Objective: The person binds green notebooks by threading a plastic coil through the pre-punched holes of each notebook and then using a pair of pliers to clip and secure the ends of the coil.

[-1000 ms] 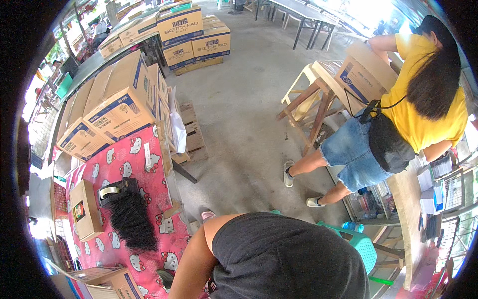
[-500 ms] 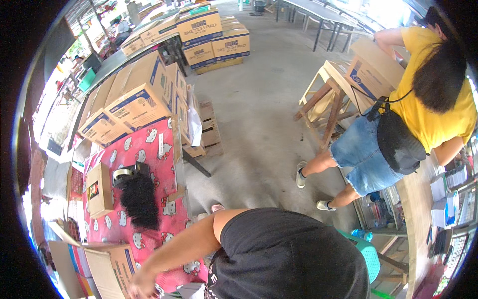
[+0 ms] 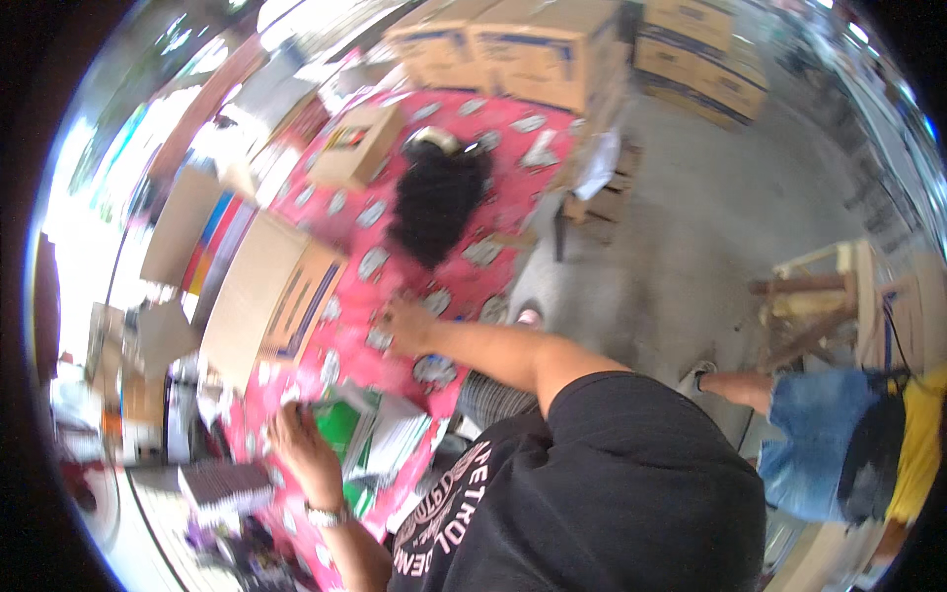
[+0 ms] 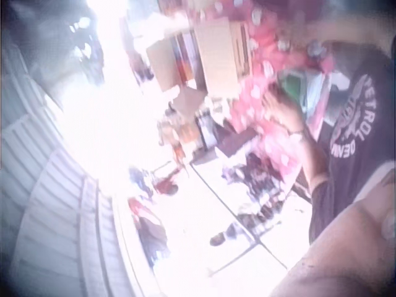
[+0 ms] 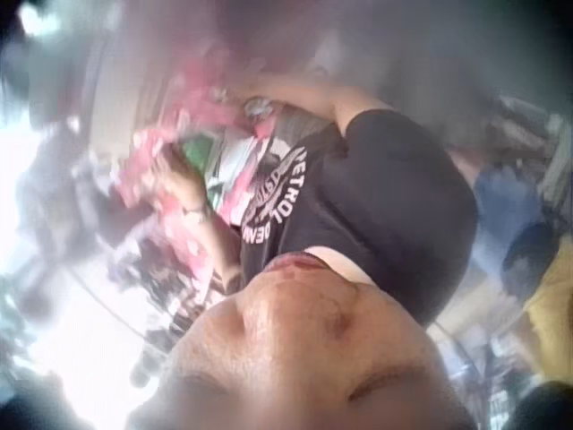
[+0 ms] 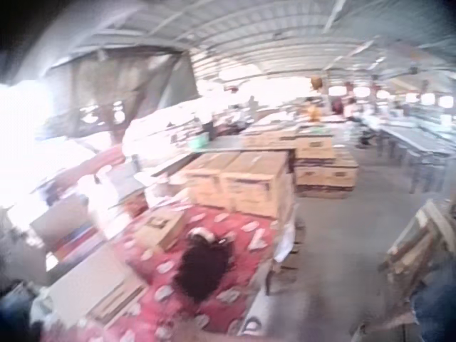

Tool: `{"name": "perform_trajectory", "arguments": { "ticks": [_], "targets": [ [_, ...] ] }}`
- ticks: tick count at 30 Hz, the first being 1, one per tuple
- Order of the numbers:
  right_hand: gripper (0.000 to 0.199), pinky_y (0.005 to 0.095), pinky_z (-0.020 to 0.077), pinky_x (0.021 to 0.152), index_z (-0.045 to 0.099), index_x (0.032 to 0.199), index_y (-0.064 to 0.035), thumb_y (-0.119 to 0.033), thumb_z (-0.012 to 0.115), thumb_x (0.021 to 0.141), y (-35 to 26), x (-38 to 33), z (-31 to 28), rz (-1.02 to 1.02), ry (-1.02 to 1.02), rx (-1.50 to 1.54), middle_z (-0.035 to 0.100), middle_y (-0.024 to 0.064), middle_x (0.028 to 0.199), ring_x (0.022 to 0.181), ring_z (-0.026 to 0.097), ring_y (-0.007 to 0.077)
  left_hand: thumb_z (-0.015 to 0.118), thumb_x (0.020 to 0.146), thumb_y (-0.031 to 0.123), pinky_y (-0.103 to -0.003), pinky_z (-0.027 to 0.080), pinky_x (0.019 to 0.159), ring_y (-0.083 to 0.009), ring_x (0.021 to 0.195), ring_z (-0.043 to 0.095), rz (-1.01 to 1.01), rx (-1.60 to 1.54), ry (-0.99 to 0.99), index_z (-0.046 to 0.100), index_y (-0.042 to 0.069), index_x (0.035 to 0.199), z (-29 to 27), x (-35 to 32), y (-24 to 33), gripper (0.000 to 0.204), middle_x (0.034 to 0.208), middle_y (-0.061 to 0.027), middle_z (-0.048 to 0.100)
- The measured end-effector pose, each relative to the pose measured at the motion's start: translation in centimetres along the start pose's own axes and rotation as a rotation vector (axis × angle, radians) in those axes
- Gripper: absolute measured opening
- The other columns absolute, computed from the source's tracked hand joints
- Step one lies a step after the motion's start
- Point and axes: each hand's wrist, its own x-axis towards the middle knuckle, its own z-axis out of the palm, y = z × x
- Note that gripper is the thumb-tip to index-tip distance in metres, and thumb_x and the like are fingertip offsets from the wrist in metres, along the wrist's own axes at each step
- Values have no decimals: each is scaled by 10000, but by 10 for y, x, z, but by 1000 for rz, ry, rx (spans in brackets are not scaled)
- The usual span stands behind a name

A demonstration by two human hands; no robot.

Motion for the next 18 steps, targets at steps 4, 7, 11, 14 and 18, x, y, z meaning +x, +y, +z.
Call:
{"name": "perform_trajectory", "arguments": {
  "ticks": [4, 7, 11, 14, 18],
  "targets": [
    [529, 554, 355, 1079, 616, 1264, -160, -478, 648, 843, 4, 23, 0, 130, -2, -118, 553, 168, 1361, 1307, 469, 353, 592, 966, 274, -676, 203, 1061, -278, 1132, 552, -43, 90, 72, 608, 135, 1130, -2, 4, 9, 216, 1056, -48, 627],
    [459, 431, 450, 976, 621, 1240, -135, -440, 608, 898, 4, 58, -52, 74, -385, 78, 635, 134, 1226, 1158, 589, 245, 651, 931, 341, -867, 82, 940, -317, 1209, 502, -193, 155, 115, 571, 175, 1209, -7, -7, 8, 333, 1158, -26, 584],
    [434, 318, 468, 909, 605, 1237, -51, -353, 609, 926, -58, 71, -159, -210, -546, 1776, 642, 44, 1171, 1045, 597, 155, 733, 869, 279, -474, 431, 838, -368, 947, 539, -145, 109, 218, 626, 40, 1004, -9, -11, -1, 294, 967, -138, 610],
    [447, 315, 455, 961, 615, 1252, -25, -338, 614, 933, -84, 69, -202, -529, -837, 1479, 620, 81, 1242, 1125, 584, 172, 766, 819, 329, -475, 426, 843, -335, 952, 551, -126, 79, 205, 620, 82, 995, -6, -6, -1, 337, 964, -108, 602],
    [383, 333, 422, 1019, 642, 1198, -43, -263, 676, 887, -87, 72, -217, -561, -730, 983, 563, 104, 1327, 1202, 539, 182, 812, 765, 322, -463, 433, 829, -340, 913, 543, -88, 4, 208, 621, 69, 936, -12, -8, 4, 361, 941, -119, 599]
  ]
}}
